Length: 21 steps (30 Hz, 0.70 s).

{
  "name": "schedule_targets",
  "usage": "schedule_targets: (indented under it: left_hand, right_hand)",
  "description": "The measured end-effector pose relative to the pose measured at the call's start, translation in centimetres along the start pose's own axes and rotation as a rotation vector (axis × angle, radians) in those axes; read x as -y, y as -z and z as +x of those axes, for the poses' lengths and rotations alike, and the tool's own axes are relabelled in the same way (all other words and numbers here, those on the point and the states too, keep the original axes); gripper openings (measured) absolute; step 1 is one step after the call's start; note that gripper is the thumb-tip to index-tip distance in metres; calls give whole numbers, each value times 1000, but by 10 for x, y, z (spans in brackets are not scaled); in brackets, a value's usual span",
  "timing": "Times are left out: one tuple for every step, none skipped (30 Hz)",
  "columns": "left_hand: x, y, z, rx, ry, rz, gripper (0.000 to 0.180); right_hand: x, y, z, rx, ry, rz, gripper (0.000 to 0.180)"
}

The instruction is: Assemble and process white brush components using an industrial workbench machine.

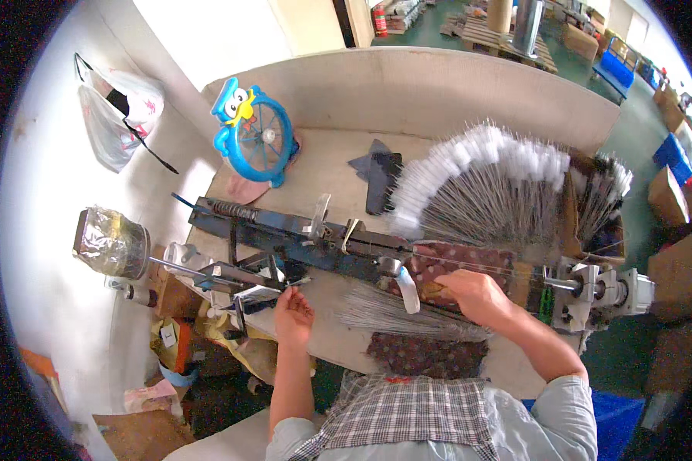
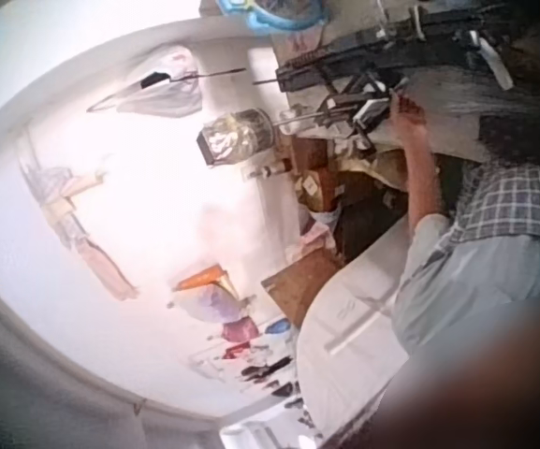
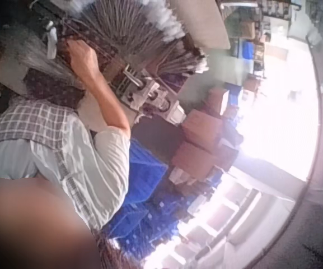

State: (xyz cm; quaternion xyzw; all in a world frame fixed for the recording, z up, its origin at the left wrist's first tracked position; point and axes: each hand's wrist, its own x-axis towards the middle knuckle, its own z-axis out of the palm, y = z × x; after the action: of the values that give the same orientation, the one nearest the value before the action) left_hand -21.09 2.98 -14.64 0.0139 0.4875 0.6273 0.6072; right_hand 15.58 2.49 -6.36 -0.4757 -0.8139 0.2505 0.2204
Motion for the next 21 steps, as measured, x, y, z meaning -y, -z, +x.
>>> schedule_targets:
  left_hand:
    - [2,-2,1,35,-6,-33,10]
    - [6,-3,1,44,4,-32,10]
    - [11,-4,-1,-13,-66,-34,8]
    - [19,-9,0,-64,-128,-31,7]
    - [35,-15,-11,123,-323,273,7]
    - [53,-33,-37,323,-515,571,7]
    - [64,-58,-62,404,-473,740,9]
    - [77,-88,-82,498,-426,906,10]
    - [90,-113,-96,548,-193,645,12]
    - [105,-134,-104,593,49,385,14]
    - [117,-148,-105,613,53,394,14]
    - [128,-157,-102,647,38,384,14]
    - [136,-165,-99,680,22,373,14]
    - [141,-172,-98,663,10,412,16]
    - [146,-174,-96,668,7,418,16]
    - [150,-175,-95,669,-11,445,16]
    - [154,-176,-95,666,-31,472,16]
    - [154,-177,-96,664,-31,481,16]
    - [154,-179,-96,689,-69,552,16]
    - [154,-179,-97,713,-106,623,16]
    - [156,-180,-97,707,-111,627,16]
  right_hand:
    - [3,5,-3,-2,-9,-6,32]
    - [5,10,-7,-57,33,-26,30]
    - [8,17,-11,-118,75,-48,29]
    - [12,24,-12,-132,54,-59,29]
    - [16,34,-9,-237,122,-86,26]
    - [20,42,-8,-342,184,-121,23]
    - [18,46,-6,-353,164,-131,23]
    - [14,50,-5,-390,109,-128,21]
    - [9,53,-4,-426,69,-114,19]
    - [-1,53,-6,-413,3,-55,19]
    - [-6,52,-9,-432,-7,-63,19]
    - [-10,51,-10,-407,-27,36,19]
    - [-11,52,-12,-380,-45,137,19]
    - [-9,57,-17,-336,-71,127,19]
    - [-12,58,-20,-344,-71,128,19]
    - [-15,59,-23,-328,-106,175,19]
    - [-18,60,-25,-310,-139,224,19]
    - [-20,62,-27,-283,-189,260,21]
    - [-20,66,-28,-285,-190,269,21]
    - [-20,69,-27,-252,-245,380,21]
    - [-20,72,-26,-216,-296,489,22]
